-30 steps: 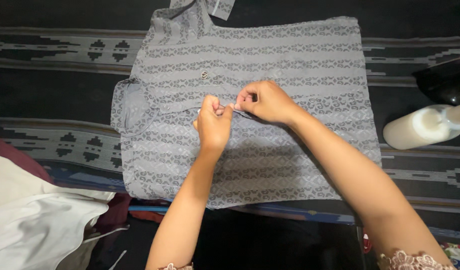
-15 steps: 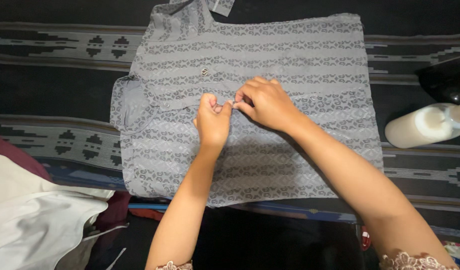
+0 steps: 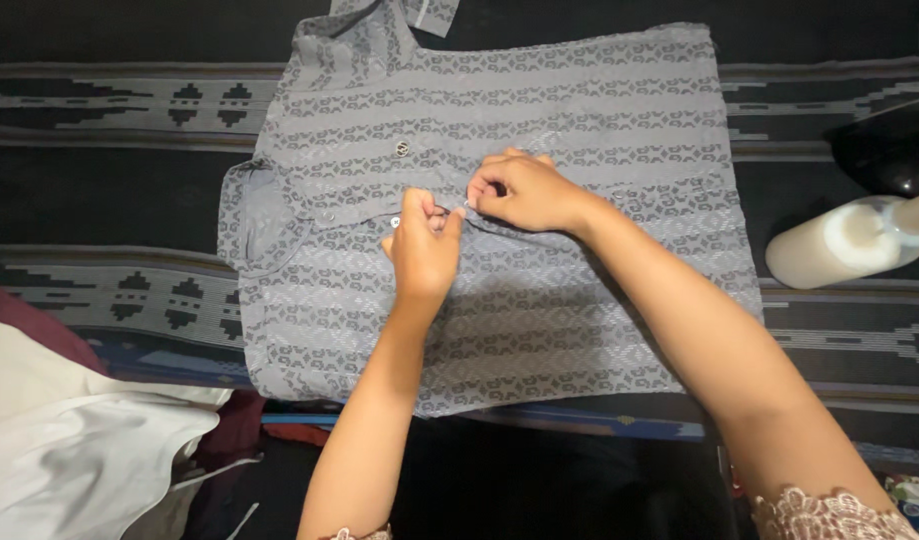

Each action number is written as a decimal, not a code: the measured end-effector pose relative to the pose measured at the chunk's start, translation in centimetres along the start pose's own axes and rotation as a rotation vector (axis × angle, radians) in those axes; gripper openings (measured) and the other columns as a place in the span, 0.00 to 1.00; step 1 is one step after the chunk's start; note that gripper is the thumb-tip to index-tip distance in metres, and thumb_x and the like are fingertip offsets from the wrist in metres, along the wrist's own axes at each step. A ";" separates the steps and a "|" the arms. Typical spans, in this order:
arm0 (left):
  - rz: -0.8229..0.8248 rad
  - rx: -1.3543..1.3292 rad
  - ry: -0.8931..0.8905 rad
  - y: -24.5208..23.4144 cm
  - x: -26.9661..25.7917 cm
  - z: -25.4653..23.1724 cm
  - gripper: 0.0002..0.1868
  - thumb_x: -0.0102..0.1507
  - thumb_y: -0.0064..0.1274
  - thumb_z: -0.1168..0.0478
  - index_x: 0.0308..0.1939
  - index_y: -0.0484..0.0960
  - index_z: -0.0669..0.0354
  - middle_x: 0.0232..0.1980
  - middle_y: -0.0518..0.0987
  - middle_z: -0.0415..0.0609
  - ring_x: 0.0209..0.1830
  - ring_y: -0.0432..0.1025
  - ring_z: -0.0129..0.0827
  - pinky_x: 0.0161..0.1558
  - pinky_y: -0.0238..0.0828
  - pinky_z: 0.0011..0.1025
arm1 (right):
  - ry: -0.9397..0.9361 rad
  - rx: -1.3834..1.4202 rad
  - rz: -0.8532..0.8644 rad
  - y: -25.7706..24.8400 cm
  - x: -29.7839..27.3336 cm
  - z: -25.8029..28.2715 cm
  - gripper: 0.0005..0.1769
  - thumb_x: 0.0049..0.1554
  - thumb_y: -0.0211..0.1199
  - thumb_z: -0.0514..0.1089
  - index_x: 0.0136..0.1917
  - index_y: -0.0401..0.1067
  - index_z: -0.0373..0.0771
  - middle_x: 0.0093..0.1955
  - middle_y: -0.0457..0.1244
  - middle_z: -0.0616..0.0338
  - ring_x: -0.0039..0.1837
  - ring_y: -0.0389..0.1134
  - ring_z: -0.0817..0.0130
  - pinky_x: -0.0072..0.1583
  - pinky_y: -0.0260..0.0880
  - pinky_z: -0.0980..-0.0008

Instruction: The person irons a grey patterned shirt, a blue patterned shirt, and a pair of dark blue jeans on a patterned tablecloth. They use a spray bottle to moisten the garments before ironing and place the finished items into a black laundry basket.

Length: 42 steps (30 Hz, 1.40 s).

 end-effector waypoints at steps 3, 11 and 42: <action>-0.042 0.126 0.086 -0.5 -0.4 -1.2 0.18 0.61 0.63 0.59 0.44 0.67 0.54 0.33 0.79 0.45 0.35 0.75 0.41 0.47 0.57 0.44 | -0.008 0.002 -0.004 -0.2 0.2 0.3 0.08 0.56 0.61 0.48 0.44 0.78 0.46 0.46 0.69 0.68 0.59 0.64 0.60 0.63 0.55 0.47; -0.055 0.229 0.169 -0.9 -0.4 -2.6 0.19 0.60 0.62 0.61 0.48 0.67 0.53 0.39 0.78 0.46 0.44 0.76 0.44 0.45 0.56 0.46 | 0.049 -0.219 -0.052 -0.5 -0.2 2.4 0.12 0.59 0.62 0.53 0.48 0.78 0.45 0.53 0.67 0.62 0.62 0.63 0.56 0.59 0.57 0.46; 0.377 0.290 0.601 4.1 2.7 -8.6 0.18 0.60 0.50 0.73 0.51 0.85 0.55 0.49 0.83 0.58 0.50 0.76 0.56 0.49 0.72 0.50 | 0.379 -0.509 -0.131 -10.7 -13.9 -2.2 0.18 0.55 0.69 0.57 0.50 0.73 0.42 0.50 0.68 0.53 0.64 0.64 0.50 0.73 0.46 0.36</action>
Point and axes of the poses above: each hand's wrist, its own x-axis towards the middle knuckle, its own y-axis out of the palm, z = x × y, the point moved 6 cm from there along x, towards the middle knuckle
